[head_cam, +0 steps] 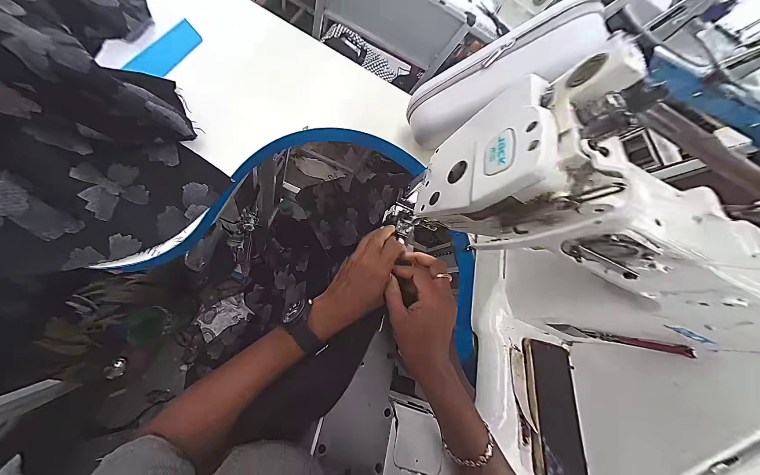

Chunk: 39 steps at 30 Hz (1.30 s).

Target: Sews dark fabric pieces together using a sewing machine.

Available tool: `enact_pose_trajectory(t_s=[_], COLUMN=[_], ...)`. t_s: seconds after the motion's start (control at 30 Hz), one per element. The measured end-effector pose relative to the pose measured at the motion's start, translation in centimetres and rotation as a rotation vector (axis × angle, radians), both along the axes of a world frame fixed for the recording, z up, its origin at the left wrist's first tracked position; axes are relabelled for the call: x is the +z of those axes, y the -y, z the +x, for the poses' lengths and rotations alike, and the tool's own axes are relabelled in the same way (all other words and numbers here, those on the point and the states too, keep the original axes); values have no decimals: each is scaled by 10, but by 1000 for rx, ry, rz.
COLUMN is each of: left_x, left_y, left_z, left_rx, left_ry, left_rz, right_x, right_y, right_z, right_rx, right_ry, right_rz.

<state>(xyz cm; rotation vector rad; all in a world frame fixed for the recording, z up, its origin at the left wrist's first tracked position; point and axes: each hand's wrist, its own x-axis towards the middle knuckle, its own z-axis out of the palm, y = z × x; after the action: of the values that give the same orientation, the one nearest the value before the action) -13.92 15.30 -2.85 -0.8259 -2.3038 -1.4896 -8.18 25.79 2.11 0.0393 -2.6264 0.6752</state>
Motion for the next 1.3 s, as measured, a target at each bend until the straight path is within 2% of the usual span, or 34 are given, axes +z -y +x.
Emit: enact_pose_trajectory(t_s=[0.07, 0.1, 0.17, 0.23, 0.3, 0.4, 0.47, 0.5, 0.57, 0.67, 0.8, 0.9, 1.03, 1.17, 1.3], left_x=[5, 18, 44, 54, 52, 39, 35, 36, 42, 49, 46, 39, 36, 34, 30], left_y=[4, 16, 50, 69, 75, 69, 69, 71, 75, 76, 82, 79, 77, 72, 69], left_z=[3, 10, 28, 56, 77, 79, 77, 67, 60, 69, 59, 69, 73, 76, 72], left_rx=[27, -19, -287, -452, -442, -405, -404, -414, -462, -544, -585, -562, -392, -396, -335], left_ry=[96, 248, 610, 761, 726, 595, 559, 555, 579, 619, 598, 533, 439, 385, 305], left_rz=[27, 24, -34, -93, -59, -23, -68, -82, -104, -173, -190, -177, -185, -145, -124], right_x=[14, 25, 28, 17, 22, 68, 58, 54, 74, 104, 87, 95, 91, 93, 86], right_y=[0, -3, -19, -45, -54, 2, 32, 36, 38, 45, 43, 49, 47, 48, 41], right_z=[24, 45, 90, 125, 132, 123, 130, 125, 119, 115, 106, 104, 98, 97, 94], right_rx=[-56, -74, -94, -66, 31, 245, 324, 322, 245, 209, 283, 247, 263, 212, 237], right_ry=[55, 140, 250, 329, 319, 261, 326, 388, 546, 593, 773, 718, 753, 671, 710], right_rz=[151, 177, 152, 82, 149, 524, 641, 641, 597, 592, 517, 537, 542, 618, 530])
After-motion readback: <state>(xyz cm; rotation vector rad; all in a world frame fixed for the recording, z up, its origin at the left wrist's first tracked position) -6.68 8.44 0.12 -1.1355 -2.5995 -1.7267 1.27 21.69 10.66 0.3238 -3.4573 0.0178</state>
